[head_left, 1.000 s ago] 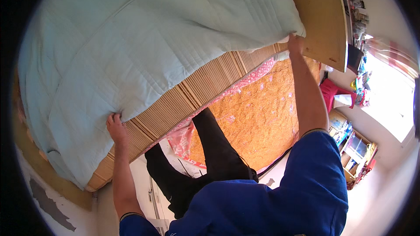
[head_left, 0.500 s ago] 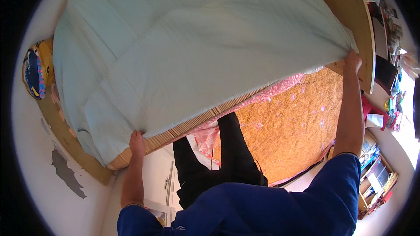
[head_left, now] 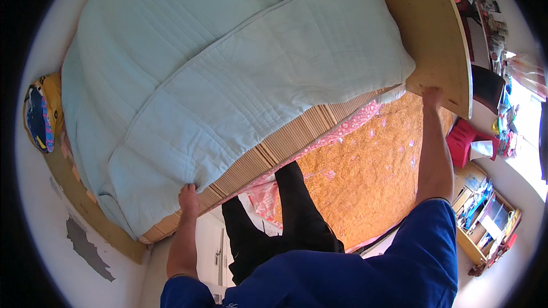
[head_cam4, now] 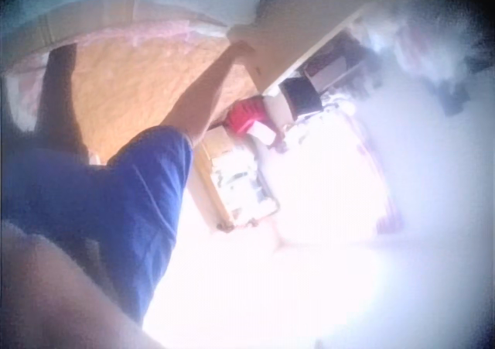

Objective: The person spreads a light blue quilt over a bed, then folds it neatly in several steps. They also handle a white pillow and a patterned pillow, placing them aside before completing the fold.

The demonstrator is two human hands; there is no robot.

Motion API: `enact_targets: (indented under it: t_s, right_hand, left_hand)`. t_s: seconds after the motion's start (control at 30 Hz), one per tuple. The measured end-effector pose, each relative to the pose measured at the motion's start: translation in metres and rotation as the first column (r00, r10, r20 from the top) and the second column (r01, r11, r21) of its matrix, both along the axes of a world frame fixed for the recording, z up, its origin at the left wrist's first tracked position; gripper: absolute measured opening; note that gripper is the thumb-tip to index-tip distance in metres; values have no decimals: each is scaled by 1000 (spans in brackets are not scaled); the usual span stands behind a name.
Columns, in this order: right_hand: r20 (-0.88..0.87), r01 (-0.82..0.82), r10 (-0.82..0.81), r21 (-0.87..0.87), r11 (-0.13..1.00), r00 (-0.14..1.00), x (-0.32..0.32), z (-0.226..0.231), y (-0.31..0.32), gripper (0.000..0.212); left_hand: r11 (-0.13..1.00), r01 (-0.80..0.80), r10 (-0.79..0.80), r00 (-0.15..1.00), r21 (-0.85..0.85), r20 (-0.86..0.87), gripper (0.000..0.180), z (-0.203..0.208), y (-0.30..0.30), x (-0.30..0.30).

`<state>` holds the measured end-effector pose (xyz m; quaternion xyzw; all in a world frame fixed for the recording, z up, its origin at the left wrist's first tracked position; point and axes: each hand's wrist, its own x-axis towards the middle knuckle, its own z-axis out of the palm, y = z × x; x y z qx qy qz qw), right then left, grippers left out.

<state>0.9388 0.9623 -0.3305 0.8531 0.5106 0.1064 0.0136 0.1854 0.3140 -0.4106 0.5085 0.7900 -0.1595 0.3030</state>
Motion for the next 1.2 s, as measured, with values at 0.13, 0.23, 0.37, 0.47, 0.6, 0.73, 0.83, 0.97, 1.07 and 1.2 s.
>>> enact_targets:
  t_s: [0.13, 0.23, 0.37, 0.47, 0.6, 0.73, 0.83, 0.97, 1.07, 1.2]
  right_hand:
    - [-312, -451, 454, 86, 888, 835, -151, 13, 8, 30]
    - [-209, -745, 754, 139, 653, 623, -245, 28, 21, 40]
    - [-190, -890, 874, 6, 456, 446, -351, 21, 19, 58]
    - [-247, -908, 874, -116, 402, 418, -381, 4, 36, 68]
    - [-312, -809, 750, -300, 505, 583, -382, -5, 82, 70]
    - [-360, -776, 691, -356, 520, 628, -389, -5, 94, 70]
    - [-388, -751, 643, -346, 563, 661, -404, 18, 96, 69]
    - [-388, -798, 698, -251, 548, 602, -400, 49, 60, 64]
    - [-346, -811, 733, -239, 535, 586, -362, 79, 41, 58]
    - [-273, -761, 711, -251, 598, 648, -300, 139, 36, 53]
  left_hand:
    - [970, -31, 4, 994, -241, -114, 21, 8, 2, -16]
    - [949, -60, 15, 989, -309, -145, 22, 9, 4, -16]
    - [944, -28, 1, 997, -330, -81, 30, 13, 18, -8]
    - [955, -91, 101, 995, -284, 23, 40, 7, 69, 15]
    - [922, -271, 299, 952, -277, 64, 57, -4, 100, 39]
    - [848, -389, 466, 871, -360, 157, 66, 1, 71, 68]
    - [869, -266, 391, 885, -417, 251, 62, 23, 94, 92]
    - [901, -403, 430, 792, -159, 434, 52, 84, 135, 116]
    - [892, -441, 429, 754, -100, 497, 47, 108, 169, 118]
    - [863, -505, 405, 699, 5, 590, 44, 99, 173, 110]
